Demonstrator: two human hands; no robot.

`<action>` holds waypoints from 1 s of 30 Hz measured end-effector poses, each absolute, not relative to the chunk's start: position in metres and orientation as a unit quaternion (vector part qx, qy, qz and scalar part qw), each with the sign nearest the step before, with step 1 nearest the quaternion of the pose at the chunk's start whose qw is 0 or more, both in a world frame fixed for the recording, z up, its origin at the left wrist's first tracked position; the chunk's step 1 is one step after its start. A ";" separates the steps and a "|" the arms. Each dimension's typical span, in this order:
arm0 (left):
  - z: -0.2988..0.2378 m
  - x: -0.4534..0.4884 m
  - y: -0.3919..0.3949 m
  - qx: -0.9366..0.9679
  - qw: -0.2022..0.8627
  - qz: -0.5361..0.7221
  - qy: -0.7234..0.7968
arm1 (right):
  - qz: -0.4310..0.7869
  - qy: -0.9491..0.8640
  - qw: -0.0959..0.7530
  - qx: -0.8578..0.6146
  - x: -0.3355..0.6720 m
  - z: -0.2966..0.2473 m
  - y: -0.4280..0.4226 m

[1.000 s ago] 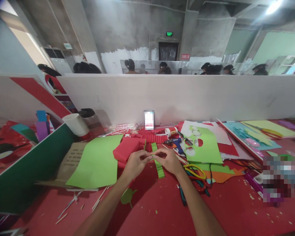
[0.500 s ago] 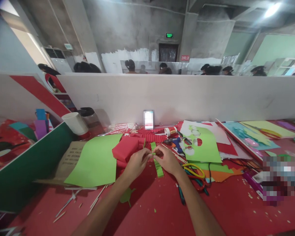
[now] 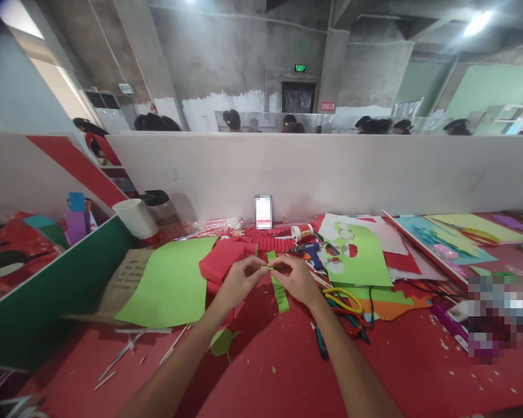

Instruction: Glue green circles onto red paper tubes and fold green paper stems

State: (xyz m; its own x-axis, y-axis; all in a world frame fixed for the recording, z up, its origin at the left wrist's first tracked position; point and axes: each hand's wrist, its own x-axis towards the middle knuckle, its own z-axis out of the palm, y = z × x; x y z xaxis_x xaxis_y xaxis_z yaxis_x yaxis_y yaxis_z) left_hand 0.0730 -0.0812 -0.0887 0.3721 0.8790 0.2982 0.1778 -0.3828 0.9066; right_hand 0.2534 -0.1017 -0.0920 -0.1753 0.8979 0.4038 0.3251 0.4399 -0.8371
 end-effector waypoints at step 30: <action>-0.089 0.073 -0.082 0.710 0.419 0.427 0.372 | 0.370 -0.669 0.478 -0.432 0.251 -0.093 -0.100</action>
State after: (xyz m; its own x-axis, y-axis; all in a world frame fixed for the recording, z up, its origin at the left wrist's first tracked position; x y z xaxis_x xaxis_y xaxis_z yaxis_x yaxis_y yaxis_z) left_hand 0.0727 -0.0821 -0.0893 0.3600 0.8851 0.2950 0.1711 -0.3734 0.9117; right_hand 0.2510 -0.0997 -0.0930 -0.1691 0.9322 0.3201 0.2248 0.3527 -0.9083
